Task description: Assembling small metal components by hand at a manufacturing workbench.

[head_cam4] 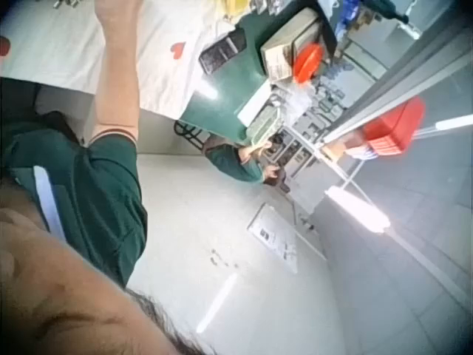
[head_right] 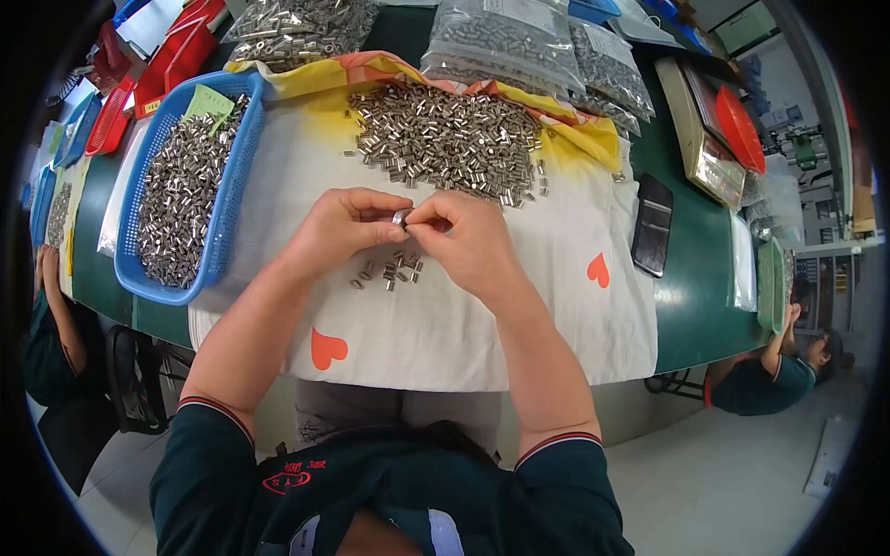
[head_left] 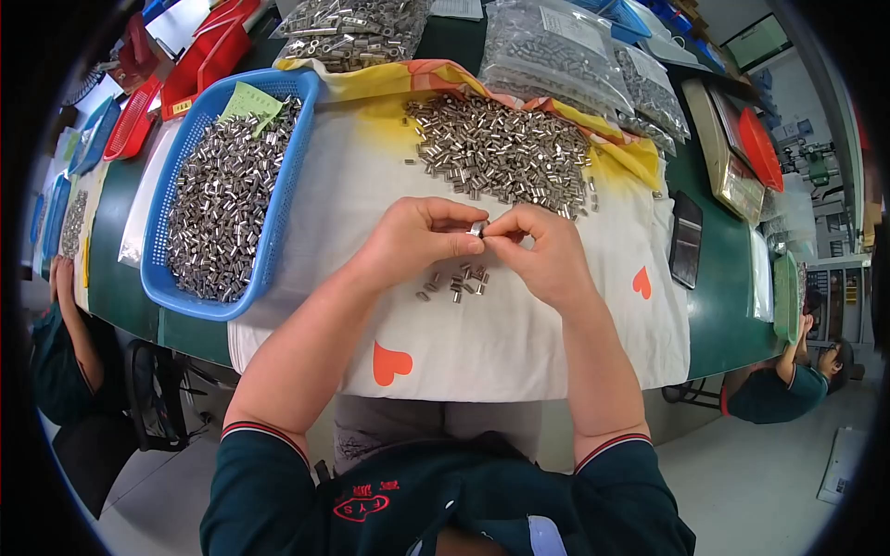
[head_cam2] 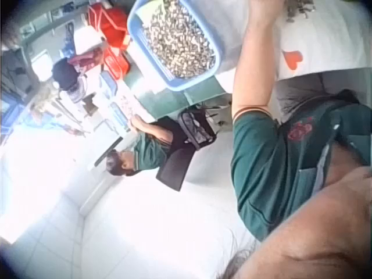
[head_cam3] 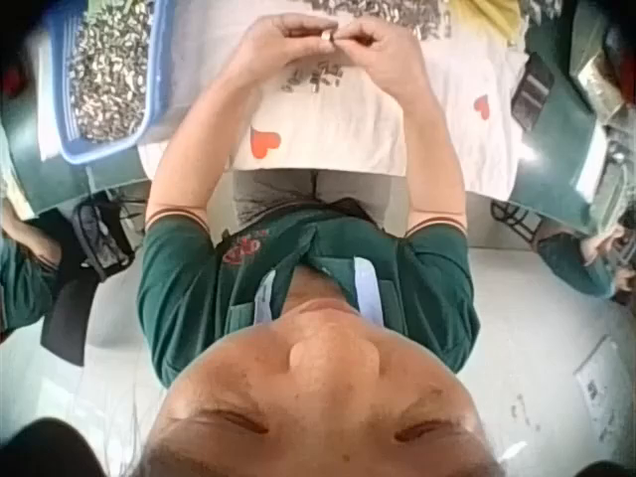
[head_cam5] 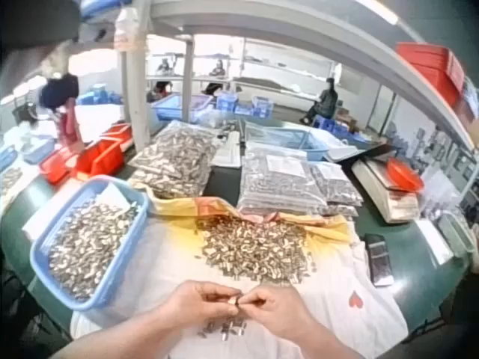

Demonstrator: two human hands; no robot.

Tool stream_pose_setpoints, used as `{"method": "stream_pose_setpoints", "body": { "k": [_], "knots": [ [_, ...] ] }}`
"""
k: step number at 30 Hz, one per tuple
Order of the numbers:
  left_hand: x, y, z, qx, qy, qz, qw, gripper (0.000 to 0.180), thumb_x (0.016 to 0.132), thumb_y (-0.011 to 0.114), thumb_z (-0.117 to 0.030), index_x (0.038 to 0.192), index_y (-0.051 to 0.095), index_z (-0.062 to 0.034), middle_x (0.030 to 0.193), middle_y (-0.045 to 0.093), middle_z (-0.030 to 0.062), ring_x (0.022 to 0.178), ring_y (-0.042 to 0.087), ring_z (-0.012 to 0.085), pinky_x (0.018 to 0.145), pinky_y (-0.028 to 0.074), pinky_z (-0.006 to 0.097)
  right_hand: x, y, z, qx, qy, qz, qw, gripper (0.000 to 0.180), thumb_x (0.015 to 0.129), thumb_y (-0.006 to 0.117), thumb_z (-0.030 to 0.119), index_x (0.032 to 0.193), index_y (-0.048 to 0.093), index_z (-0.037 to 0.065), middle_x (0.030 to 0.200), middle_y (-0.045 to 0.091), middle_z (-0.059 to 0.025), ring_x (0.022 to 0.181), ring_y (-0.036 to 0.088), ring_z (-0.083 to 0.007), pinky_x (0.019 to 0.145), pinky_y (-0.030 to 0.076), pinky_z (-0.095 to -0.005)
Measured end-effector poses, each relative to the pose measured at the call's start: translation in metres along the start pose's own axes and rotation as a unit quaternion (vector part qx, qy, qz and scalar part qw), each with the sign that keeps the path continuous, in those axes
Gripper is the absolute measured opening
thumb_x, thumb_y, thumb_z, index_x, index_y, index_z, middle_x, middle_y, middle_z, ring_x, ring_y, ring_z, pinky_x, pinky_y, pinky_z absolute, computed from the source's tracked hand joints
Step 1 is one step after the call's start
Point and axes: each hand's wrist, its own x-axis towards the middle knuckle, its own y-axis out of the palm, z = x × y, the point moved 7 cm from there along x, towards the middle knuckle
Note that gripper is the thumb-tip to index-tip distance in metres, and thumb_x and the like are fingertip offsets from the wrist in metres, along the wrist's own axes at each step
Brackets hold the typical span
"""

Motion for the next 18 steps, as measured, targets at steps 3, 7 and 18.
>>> {"method": "stream_pose_setpoints", "body": {
  "k": [3, 7, 18],
  "knots": [
    [0.0, 0.002, -0.002, -0.009, 0.0, 0.006, 1.0, 0.034, 0.074, 0.066, -0.003, 0.107, 0.057, 0.0014, 0.089, 0.063, 0.0056, 0.078, 0.058, 0.0072, 0.07, 0.047, 0.02, 0.001, -0.003, -0.005, 0.033, 0.034, 0.019, 0.999, 0.013, 0.068, 0.067, 0.007, 0.08, 0.061, 0.006, 0.069, 0.056, 0.0009, 0.063, 0.048, -0.0062, 0.059, 0.04, -0.0201],
    [0.0, 0.013, 0.001, 0.038, -0.025, 0.048, 0.998, 0.031, 0.073, 0.066, -0.003, 0.103, 0.059, 0.002, 0.087, 0.063, 0.0051, 0.077, 0.057, 0.007, 0.068, 0.047, 0.021, 0.005, -0.012, -0.026, 0.0, 0.107, 0.101, 0.989, 0.014, 0.069, 0.066, 0.007, 0.08, 0.06, 0.002, 0.065, 0.055, 0.0009, 0.06, 0.047, -0.006, 0.055, 0.04, -0.0207],
    [-0.006, 0.016, -0.004, 0.146, 0.018, 0.08, 0.986, 0.031, 0.069, 0.07, -0.007, 0.099, 0.062, -0.0019, 0.077, 0.06, 0.0, 0.068, 0.051, 0.0048, 0.063, 0.044, 0.021, 0.041, 0.017, -0.007, -0.326, -0.073, -0.048, 0.941, 0.01, 0.07, 0.062, 0.015, 0.075, 0.061, 0.006, 0.077, 0.058, -0.0094, 0.077, 0.055, -0.0264, 0.068, 0.044, -0.0368]
  ]
}}
